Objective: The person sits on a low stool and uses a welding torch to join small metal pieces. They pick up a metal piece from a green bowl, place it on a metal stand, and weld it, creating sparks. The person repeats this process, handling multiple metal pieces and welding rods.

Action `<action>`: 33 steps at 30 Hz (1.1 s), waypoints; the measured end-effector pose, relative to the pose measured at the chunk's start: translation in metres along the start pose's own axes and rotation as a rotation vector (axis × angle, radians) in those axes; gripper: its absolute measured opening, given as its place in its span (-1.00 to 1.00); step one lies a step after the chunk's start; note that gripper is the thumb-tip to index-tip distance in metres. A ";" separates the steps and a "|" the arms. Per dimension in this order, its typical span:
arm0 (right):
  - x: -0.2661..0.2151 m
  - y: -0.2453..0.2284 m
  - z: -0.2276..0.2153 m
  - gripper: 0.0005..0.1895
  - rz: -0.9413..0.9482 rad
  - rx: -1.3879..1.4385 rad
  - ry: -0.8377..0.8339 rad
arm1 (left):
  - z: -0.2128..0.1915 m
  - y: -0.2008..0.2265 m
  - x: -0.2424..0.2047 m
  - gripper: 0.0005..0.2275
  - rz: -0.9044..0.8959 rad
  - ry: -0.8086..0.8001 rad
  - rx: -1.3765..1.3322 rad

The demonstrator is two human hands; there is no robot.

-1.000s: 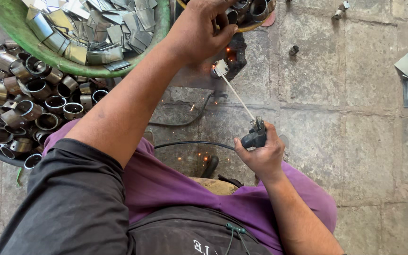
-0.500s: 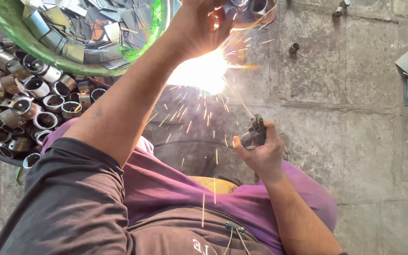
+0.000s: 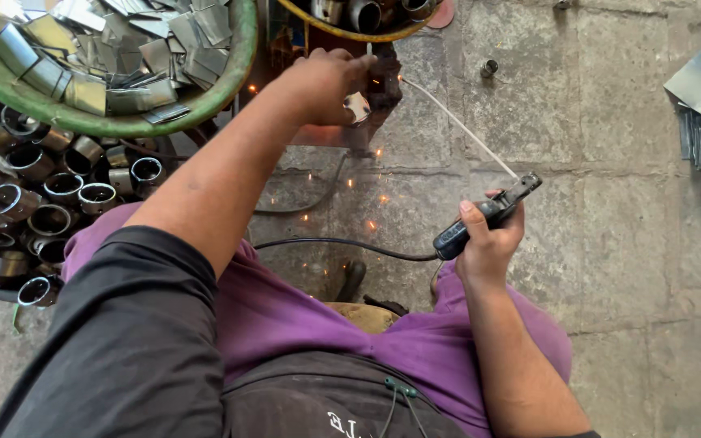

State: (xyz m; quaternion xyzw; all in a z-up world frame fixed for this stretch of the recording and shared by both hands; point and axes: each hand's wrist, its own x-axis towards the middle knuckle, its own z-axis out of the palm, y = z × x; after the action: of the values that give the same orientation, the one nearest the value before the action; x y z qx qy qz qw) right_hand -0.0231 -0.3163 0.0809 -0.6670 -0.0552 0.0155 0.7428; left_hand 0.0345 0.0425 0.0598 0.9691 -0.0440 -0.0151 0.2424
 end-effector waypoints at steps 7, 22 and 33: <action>0.001 -0.005 -0.009 -0.55 -0.012 0.035 0.001 | 0.038 0.013 0.001 -0.21 -0.015 0.019 0.261; -0.003 -0.032 -0.023 -0.64 0.076 0.212 0.047 | 0.032 0.019 0.011 -0.20 -0.152 0.033 0.064; 0.001 -0.041 -0.045 -0.68 0.088 0.328 0.108 | 0.048 0.087 0.015 -0.35 0.132 -0.674 0.086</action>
State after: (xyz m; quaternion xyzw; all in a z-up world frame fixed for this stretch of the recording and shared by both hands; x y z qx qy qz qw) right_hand -0.0194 -0.3652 0.1166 -0.5384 0.0176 0.0210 0.8423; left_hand 0.0405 -0.0582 0.0579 0.9140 -0.1847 -0.3167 0.1737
